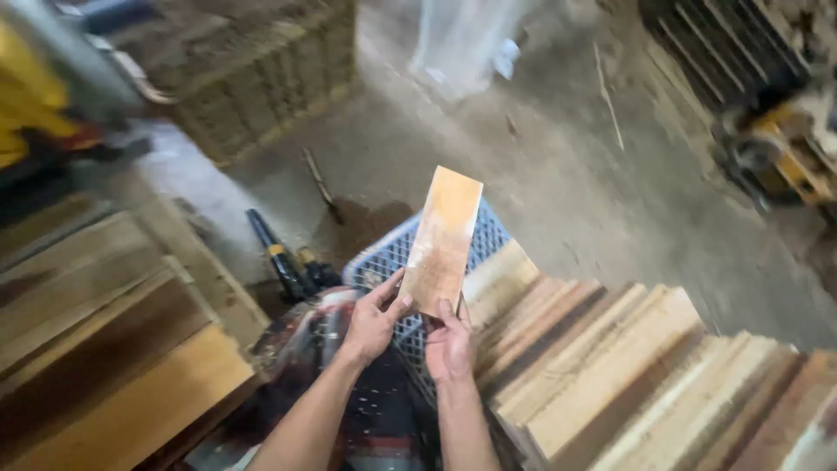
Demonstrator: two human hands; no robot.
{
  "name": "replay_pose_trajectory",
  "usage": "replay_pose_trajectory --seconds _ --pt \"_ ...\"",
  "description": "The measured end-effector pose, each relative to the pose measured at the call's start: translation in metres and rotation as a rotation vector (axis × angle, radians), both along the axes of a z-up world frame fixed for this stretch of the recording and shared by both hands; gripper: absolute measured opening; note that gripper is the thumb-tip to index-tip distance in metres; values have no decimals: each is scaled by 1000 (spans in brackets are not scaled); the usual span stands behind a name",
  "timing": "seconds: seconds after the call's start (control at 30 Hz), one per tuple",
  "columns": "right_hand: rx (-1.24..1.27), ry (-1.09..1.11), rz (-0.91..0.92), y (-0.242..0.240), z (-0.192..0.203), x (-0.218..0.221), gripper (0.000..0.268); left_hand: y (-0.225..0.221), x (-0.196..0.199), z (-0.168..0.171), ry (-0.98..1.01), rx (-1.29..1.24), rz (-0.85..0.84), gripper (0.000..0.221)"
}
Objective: Feeding wood planks into a thickness planer to smooth and level the surfaces.
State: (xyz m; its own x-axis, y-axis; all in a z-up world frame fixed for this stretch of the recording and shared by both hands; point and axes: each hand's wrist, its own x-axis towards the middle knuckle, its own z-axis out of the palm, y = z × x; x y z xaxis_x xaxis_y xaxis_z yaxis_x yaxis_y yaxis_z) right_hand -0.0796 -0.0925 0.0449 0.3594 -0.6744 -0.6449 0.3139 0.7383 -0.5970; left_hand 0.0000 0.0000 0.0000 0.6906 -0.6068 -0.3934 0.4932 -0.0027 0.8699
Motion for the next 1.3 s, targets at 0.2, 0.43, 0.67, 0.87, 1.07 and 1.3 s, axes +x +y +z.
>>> replay_pose_trajectory --seconds 0.2,0.43,0.67,0.87,1.07,1.3 --pt "-86 -95 401 41 6 50 60 86 32 8 -86 -88 243 72" --pt "-129 -171 823 166 18 95 64 225 28 -1 -196 -25 586 72" --pt "-392 -13 1130 256 0 126 68 319 19 9 -210 203 779 78" --pt "-970 -94 1405 262 38 111 104 351 15 49 -231 533 574 93" --pt "-1692 -120 1380 238 5 135 82 350 18 40 -569 506 663 78" --pt "-1907 0 1322 247 -8 185 64 363 81 15 -901 920 673 75"
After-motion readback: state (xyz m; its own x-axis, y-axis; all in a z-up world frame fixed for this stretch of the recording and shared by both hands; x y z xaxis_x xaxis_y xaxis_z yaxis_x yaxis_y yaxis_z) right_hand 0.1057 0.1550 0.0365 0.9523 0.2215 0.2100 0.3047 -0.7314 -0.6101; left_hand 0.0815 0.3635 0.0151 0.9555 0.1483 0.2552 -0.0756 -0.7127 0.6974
